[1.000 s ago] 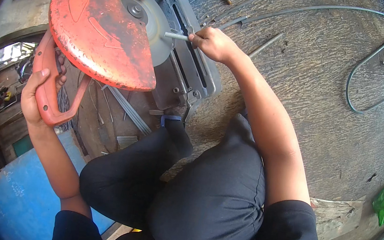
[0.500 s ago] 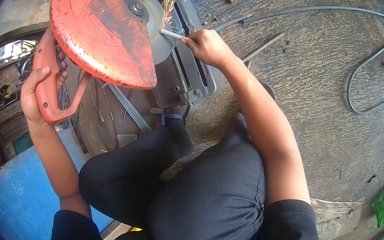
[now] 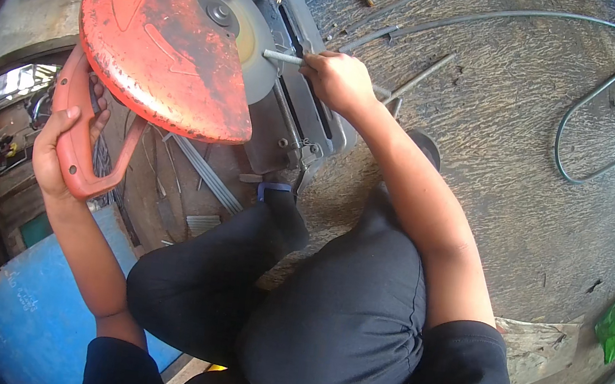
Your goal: Cutting metal rods into shorter segments using a chop saw.
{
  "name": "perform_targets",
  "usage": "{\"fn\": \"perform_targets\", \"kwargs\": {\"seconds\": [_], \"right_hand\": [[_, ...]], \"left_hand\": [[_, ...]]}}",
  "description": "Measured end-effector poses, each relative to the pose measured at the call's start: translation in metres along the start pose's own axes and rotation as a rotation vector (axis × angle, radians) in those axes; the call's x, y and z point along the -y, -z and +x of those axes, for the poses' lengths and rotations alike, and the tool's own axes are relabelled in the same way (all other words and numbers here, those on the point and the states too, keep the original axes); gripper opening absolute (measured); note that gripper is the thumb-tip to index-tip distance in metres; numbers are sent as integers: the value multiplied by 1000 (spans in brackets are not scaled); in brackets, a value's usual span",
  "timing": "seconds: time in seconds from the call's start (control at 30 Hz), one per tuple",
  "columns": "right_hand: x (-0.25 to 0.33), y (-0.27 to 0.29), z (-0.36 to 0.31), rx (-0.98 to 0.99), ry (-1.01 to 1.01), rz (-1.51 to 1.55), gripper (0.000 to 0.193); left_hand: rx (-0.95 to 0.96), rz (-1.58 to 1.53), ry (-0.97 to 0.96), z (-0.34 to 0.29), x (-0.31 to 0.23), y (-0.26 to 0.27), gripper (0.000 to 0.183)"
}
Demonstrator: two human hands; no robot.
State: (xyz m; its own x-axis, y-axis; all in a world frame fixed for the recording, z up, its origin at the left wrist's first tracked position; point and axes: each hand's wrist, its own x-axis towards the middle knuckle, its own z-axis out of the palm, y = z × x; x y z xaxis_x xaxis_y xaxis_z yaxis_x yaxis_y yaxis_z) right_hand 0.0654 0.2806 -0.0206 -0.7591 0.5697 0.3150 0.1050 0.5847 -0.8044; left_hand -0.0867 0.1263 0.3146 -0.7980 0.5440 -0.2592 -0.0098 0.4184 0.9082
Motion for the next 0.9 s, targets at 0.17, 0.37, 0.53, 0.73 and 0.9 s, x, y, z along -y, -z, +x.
{"fn": "perform_targets", "kwargs": {"seconds": [0.17, 0.37, 0.53, 0.73, 0.9], "right_hand": [[-8, 6, 2, -71, -94, -119, 20], [-2, 18, 22, -71, -53, -180, 17], [3, 18, 34, -86, 89, -289, 13], [5, 22, 42, -83, 175, -343, 17], [7, 22, 44, -105, 184, -355, 21]], "left_hand": [[91, 55, 43, 4, 0, 15, 50], [75, -12, 12, -1, 2, 5, 51], [77, -19, 16, 0, 4, 7, 52], [49, -18, 13, 0, 3, 4, 53], [41, -22, 18, -2, 0, 6, 53]]}}
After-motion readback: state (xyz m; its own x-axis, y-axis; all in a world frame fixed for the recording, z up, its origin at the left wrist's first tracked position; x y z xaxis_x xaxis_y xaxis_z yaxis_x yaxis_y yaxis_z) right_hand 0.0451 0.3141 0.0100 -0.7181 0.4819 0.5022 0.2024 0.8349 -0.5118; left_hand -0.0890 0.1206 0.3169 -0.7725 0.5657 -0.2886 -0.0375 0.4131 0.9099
